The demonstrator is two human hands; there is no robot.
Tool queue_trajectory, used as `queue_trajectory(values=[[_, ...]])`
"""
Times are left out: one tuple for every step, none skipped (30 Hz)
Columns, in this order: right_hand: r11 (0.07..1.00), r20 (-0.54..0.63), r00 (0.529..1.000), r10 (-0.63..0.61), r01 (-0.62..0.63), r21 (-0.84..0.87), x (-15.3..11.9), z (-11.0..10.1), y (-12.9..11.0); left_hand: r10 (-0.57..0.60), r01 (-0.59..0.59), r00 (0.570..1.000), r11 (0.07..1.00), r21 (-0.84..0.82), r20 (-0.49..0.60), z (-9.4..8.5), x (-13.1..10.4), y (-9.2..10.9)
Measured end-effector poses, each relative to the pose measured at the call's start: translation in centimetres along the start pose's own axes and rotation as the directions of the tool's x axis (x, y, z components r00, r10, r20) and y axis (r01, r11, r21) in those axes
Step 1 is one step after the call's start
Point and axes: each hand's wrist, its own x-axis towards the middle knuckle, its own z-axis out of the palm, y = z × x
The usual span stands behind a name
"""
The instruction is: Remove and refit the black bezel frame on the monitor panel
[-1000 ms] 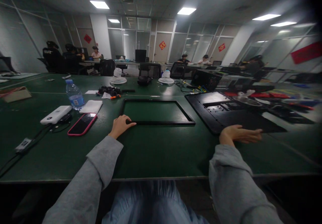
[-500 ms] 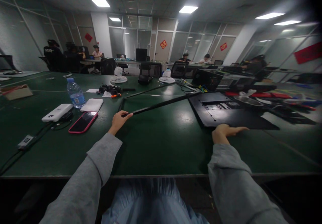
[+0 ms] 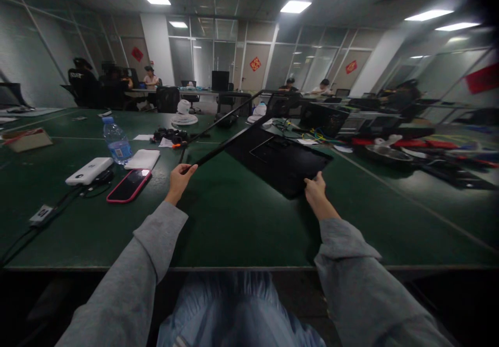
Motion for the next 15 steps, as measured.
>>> queue_trajectory(values=[[0.995,0.027,0.997,0.069,-0.071,0.076,0.3,0.3,-0.1,0.006,-0.006,1.000,1.000,0.016,-0.001,-0.1,0.1,0.0],[0.982,0.080,0.989,0.126,-0.136,0.130,0.6,0.6,-0.2,0.016,-0.016,1.000,0.999,0.037,0.001,-0.1,0.1,-0.1],[0.971,0.152,0.976,0.159,-0.182,0.158,1.0,0.8,-0.2,0.029,-0.030,1.000,0.998,0.062,0.007,-0.2,0.1,-0.1],[0.966,0.228,0.960,0.164,-0.203,0.158,1.4,1.0,-0.1,0.044,-0.045,0.999,0.995,0.091,0.014,-0.3,0.1,0.0],[0.967,0.277,0.946,0.166,-0.212,0.142,1.9,1.0,0.0,0.058,-0.061,0.998,0.990,0.124,0.025,-0.3,0.1,0.0],[0.970,0.285,0.944,0.169,-0.210,0.122,2.4,1.0,0.1,0.071,-0.076,0.997,0.984,0.158,0.036,-0.4,0.0,0.2],[0.973,0.244,0.954,0.175,-0.206,0.106,2.9,0.9,0.2,0.084,-0.090,0.996,0.977,0.193,0.043,-0.4,-0.1,0.3],[0.974,0.169,0.969,0.181,-0.201,0.107,3.4,0.7,0.3,0.096,-0.107,0.994,0.968,0.227,0.056,-0.3,-0.3,0.5],[0.973,0.087,0.979,0.183,-0.193,0.129,3.8,0.4,0.2,0.111,-0.125,0.992,0.957,0.263,0.067,-0.3,-0.4,0.6],[0.968,0.026,0.983,0.179,-0.181,0.173,4.2,0.0,0.1,0.128,-0.147,0.988,0.941,0.305,0.082,-0.2,-0.6,0.8],[0.957,0.007,0.984,0.177,-0.173,0.233,4.5,-0.5,-0.1,0.146,-0.174,0.984,0.922,0.347,0.106,-0.1,-0.8,1.0],[0.937,0.040,0.985,0.169,-0.173,0.305,4.8,-1.1,-0.3,0.165,-0.204,0.977,0.899,0.388,0.132,0.1,-1.0,1.2],[0.910,0.110,0.982,0.152,-0.183,0.373,4.9,-1.6,-0.6,0.187,-0.239,0.969,0.873,0.425,0.161,0.2,-1.1,1.4],[0.885,0.197,0.972,0.125,-0.199,0.420,5.0,-2.1,-0.9,0.209,-0.274,0.959,0.845,0.459,0.190,0.3,-1.3,1.6],[0.873,0.274,0.956,0.100,-0.217,0.438,5.0,-2.4,-1.1,0.226,-0.305,0.950,0.818,0.488,0.214,0.4,-1.4,1.7]])
